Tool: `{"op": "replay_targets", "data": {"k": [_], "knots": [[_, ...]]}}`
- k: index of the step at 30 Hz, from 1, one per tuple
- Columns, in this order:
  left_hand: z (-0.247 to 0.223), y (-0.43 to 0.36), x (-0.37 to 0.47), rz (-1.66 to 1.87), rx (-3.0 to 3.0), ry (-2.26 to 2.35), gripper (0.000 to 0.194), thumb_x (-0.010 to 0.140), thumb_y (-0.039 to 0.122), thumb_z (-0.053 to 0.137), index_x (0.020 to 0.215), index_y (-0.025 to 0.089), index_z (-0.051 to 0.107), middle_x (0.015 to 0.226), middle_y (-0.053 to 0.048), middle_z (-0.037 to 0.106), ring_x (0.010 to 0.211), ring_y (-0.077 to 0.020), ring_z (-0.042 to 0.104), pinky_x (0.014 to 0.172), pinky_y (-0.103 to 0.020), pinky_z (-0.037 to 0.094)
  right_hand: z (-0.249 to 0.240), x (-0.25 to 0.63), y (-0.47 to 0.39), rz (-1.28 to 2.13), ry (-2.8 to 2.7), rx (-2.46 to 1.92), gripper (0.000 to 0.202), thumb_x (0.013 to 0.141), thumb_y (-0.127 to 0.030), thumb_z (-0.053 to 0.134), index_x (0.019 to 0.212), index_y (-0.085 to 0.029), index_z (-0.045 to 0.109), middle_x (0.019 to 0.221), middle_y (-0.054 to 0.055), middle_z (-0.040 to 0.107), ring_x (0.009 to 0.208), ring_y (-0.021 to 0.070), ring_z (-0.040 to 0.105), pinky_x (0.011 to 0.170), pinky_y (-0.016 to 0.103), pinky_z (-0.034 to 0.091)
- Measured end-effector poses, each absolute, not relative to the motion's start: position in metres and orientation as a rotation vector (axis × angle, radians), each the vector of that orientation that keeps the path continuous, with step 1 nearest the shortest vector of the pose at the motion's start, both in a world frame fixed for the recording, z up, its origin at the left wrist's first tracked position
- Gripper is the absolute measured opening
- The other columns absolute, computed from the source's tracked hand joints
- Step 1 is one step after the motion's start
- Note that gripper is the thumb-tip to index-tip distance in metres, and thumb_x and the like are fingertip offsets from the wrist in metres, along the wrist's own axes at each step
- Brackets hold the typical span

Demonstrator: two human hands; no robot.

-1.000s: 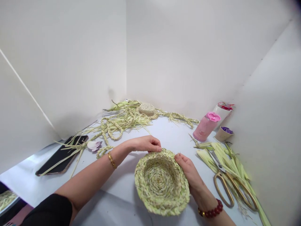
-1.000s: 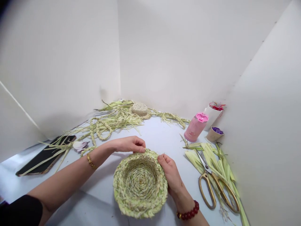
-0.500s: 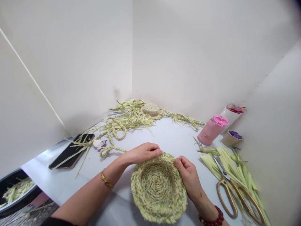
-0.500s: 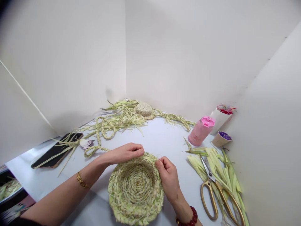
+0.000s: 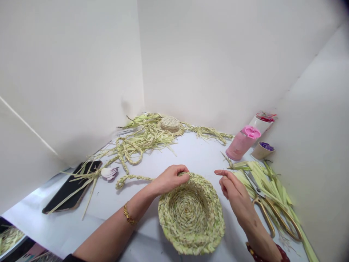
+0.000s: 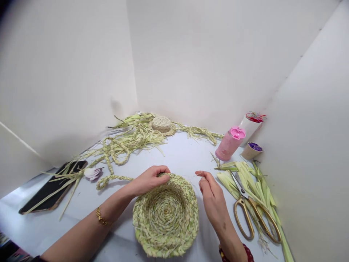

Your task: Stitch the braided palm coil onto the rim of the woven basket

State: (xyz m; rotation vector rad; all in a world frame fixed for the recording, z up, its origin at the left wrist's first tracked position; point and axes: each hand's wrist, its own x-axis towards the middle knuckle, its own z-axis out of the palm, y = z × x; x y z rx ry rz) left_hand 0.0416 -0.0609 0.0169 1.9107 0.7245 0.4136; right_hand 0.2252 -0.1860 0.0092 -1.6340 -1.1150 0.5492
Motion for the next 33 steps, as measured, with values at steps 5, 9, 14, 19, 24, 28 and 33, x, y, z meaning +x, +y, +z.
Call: {"op": "replay_targets", "data": {"k": [5,9,14,19,24,28,33], "knots": [[0.007,-0.060,0.044,0.461,1.882,0.729,0.023,0.075,0.031,0.042,0.077,0.014,0.057,0.067,0.002,0.047,0.065,-0.0115,0.040,0.060,-0.021,0.033,0.029,0.194,-0.200,0.588,-1.128,-1.645,0.022,0.089,-0.036,0.039,0.103,-0.023,0.050,0.081,0.001,0.061,0.057,0.0129,0.051,0.058,0.026,0.041],[0.004,-0.060,0.044,0.485,1.876,0.723,0.022,0.075,0.030,0.042,0.076,0.014,0.058,0.067,0.002,0.048,0.066,-0.0113,0.040,0.060,-0.020,0.033,0.025,0.172,-0.191,0.348,-1.369,-1.810,0.016,0.087,-0.030,0.040,0.079,-0.022,0.052,0.079,0.004,0.059,0.077,0.0187,0.055,0.069,0.030,0.042],[0.000,-0.059,0.042,0.482,1.833,0.739,0.021,0.075,0.029,0.043,0.076,0.015,0.059,0.069,0.002,0.050,0.066,-0.0112,0.041,0.060,-0.020,0.033,0.017,0.199,-0.188,0.238,-1.510,-2.035,0.031,0.081,-0.025,0.043,0.111,-0.020,0.051,0.080,0.004,0.059,0.073,0.0199,0.055,0.068,0.032,0.042],[-0.001,-0.058,0.040,0.466,1.800,0.729,0.021,0.075,0.030,0.044,0.077,0.015,0.058,0.066,0.003,0.047,0.063,-0.0108,0.039,0.058,-0.021,0.032,0.031,0.261,-0.215,0.398,-1.530,-2.230,0.038,0.079,-0.032,0.049,0.117,-0.024,0.051,0.068,-0.002,0.059,0.061,0.0185,0.055,0.060,0.030,0.041],[0.000,-0.059,0.041,0.453,1.795,0.714,0.020,0.075,0.030,0.044,0.076,0.015,0.058,0.066,0.003,0.047,0.063,-0.0105,0.040,0.058,-0.021,0.032,0.049,0.245,-0.215,0.121,-1.457,-2.037,0.018,0.084,-0.038,0.048,0.083,-0.024,0.059,0.087,0.002,0.062,0.079,0.0186,0.056,0.071,0.029,0.041],[0.001,-0.061,0.040,0.475,1.806,0.706,0.020,0.077,0.029,0.043,0.078,0.015,0.058,0.069,0.003,0.050,0.066,-0.0109,0.043,0.060,-0.020,0.034,0.038,0.187,-0.185,0.311,-1.645,-1.874,0.017,0.086,-0.024,0.043,0.077,-0.022,0.056,0.076,0.001,0.058,0.070,0.0157,0.053,0.065,0.026,0.039],[0.001,-0.062,0.039,0.536,1.878,0.741,0.019,0.077,0.027,0.043,0.077,0.015,0.058,0.071,0.003,0.053,0.070,-0.0117,0.046,0.064,-0.020,0.036,0.014,0.166,-0.167,0.161,-1.738,-2.080,0.018,0.083,-0.011,0.041,0.071,-0.019,0.051,0.071,0.002,0.056,0.064,0.0153,0.051,0.061,0.026,0.032]]}}
